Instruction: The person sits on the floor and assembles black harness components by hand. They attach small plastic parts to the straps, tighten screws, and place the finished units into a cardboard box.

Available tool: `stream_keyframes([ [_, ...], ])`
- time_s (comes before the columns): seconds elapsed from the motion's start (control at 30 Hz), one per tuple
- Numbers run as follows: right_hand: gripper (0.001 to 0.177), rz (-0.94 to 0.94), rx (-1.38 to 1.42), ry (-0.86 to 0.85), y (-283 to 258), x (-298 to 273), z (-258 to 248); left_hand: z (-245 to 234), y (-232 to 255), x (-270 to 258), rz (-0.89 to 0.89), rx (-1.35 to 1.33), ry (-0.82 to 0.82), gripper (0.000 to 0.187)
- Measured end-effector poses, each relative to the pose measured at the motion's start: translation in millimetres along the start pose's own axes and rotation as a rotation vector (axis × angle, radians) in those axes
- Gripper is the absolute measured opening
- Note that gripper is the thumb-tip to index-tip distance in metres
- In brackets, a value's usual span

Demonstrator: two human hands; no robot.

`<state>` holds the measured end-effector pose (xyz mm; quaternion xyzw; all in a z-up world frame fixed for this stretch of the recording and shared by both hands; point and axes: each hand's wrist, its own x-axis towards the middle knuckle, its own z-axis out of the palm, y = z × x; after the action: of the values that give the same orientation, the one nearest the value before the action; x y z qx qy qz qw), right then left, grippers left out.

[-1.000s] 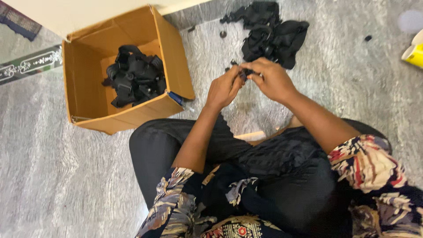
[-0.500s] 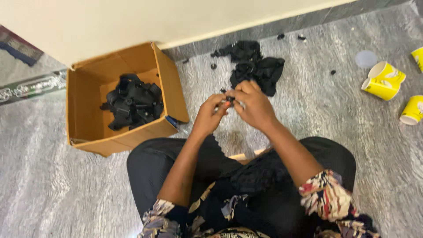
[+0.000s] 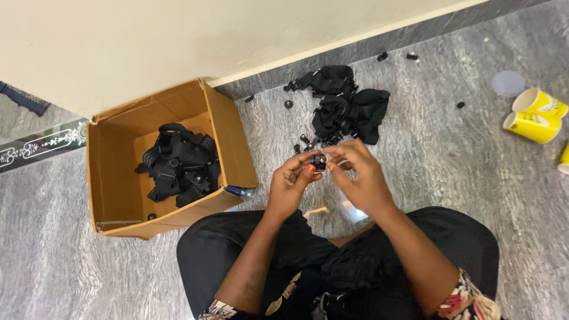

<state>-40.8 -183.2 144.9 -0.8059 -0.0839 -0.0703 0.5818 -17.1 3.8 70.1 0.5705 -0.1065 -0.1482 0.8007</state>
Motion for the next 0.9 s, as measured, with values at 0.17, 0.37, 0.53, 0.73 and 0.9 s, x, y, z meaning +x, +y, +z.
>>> stream_keyframes([
  [0.17,0.018,0.055,-0.082,-0.026,14,9,-1,2,-3,8,0.015,0.043,0.033,0.036],
  [0.37,0.017,0.067,-0.094,-0.031,27,13,0,3,-8,12,0.004,0.027,0.038,0.035],
  [0.53,0.015,-0.043,-0.126,-0.066,35,15,-4,4,-5,8,-0.003,0.211,0.067,0.035],
  [0.73,0.016,-0.1,-0.232,-0.072,40,16,-2,6,-2,6,-0.02,0.231,0.07,0.033],
  [0.9,0.018,-0.136,-0.462,-0.14,45,15,1,9,2,8,-0.014,0.218,0.066,0.031],
])
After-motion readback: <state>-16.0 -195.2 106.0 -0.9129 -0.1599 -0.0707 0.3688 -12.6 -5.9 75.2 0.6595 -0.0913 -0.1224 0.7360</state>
